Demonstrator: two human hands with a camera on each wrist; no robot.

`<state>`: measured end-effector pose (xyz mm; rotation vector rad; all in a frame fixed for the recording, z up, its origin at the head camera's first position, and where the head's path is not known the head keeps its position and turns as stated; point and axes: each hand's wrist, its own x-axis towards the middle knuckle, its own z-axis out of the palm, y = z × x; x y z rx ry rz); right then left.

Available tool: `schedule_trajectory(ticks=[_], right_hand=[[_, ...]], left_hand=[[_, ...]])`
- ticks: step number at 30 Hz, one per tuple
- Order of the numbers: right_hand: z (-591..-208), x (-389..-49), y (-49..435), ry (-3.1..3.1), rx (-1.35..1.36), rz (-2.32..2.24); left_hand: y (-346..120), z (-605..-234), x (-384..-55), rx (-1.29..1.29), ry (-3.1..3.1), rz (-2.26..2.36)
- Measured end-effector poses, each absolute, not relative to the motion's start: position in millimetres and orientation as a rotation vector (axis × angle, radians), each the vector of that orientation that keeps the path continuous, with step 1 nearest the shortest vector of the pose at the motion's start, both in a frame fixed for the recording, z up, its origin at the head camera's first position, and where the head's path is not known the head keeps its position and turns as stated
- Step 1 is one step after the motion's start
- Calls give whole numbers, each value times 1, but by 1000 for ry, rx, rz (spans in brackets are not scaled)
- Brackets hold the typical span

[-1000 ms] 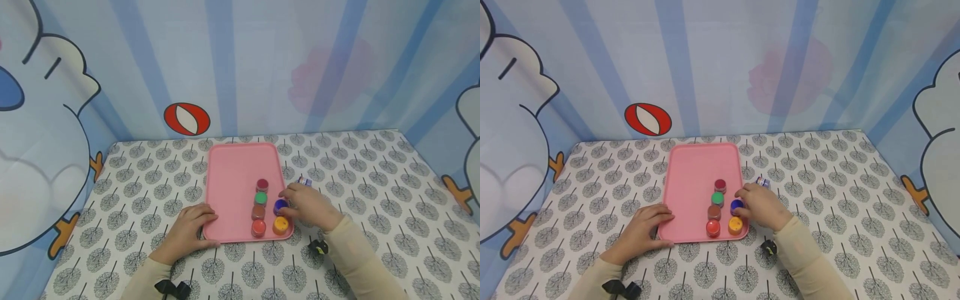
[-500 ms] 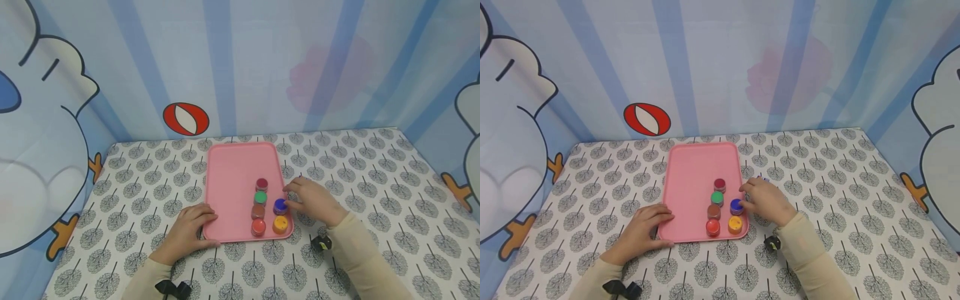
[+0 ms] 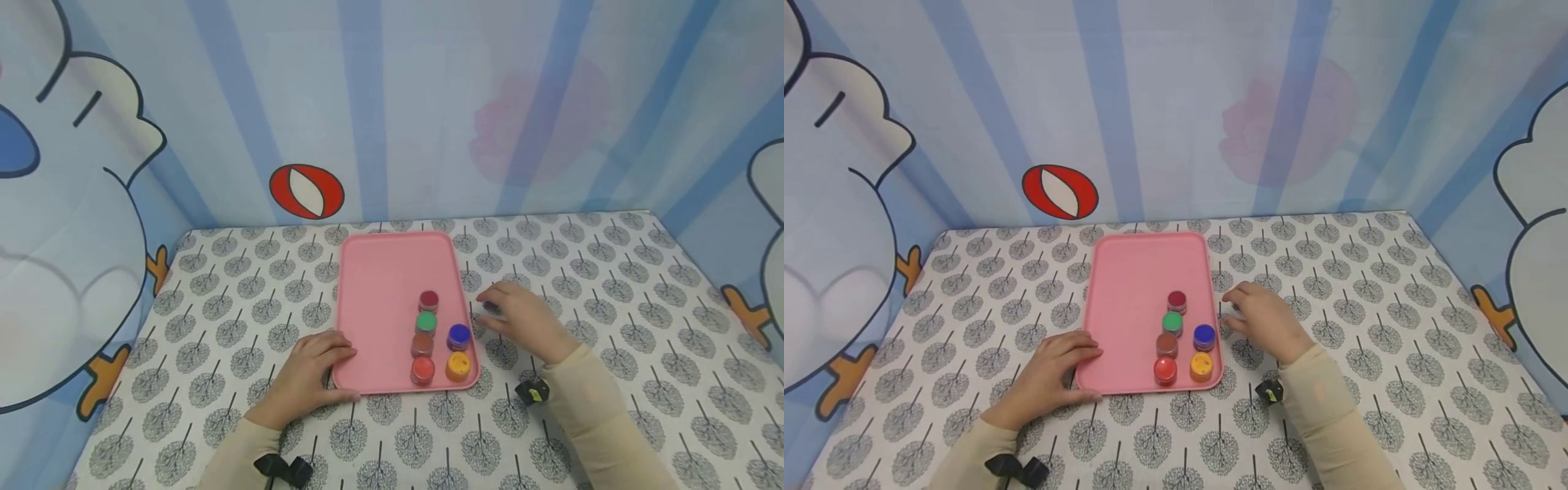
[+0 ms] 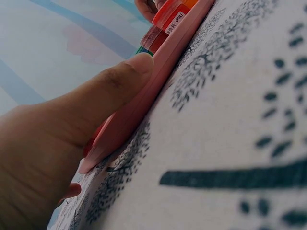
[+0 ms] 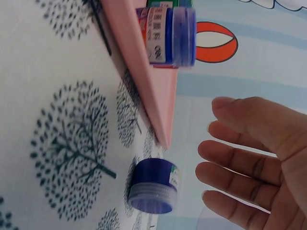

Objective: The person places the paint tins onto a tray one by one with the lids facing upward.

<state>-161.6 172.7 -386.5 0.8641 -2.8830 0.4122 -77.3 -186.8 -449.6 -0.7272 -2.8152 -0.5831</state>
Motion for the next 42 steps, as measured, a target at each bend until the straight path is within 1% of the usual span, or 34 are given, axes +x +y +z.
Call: schedule_trajectory(ticks=[22,33,42], right_hand=[[-395,-174,189,-2911,705,401],[-395,-175,193,-2952,626,287],[-397,-176,193,-3003,570,293]], left_hand=[[-186,-448,-77,-708,-2852,-604],[-187,-449,-78,-719,-2832,-591],[-188,-449,-78,-728,-2823,-589]])
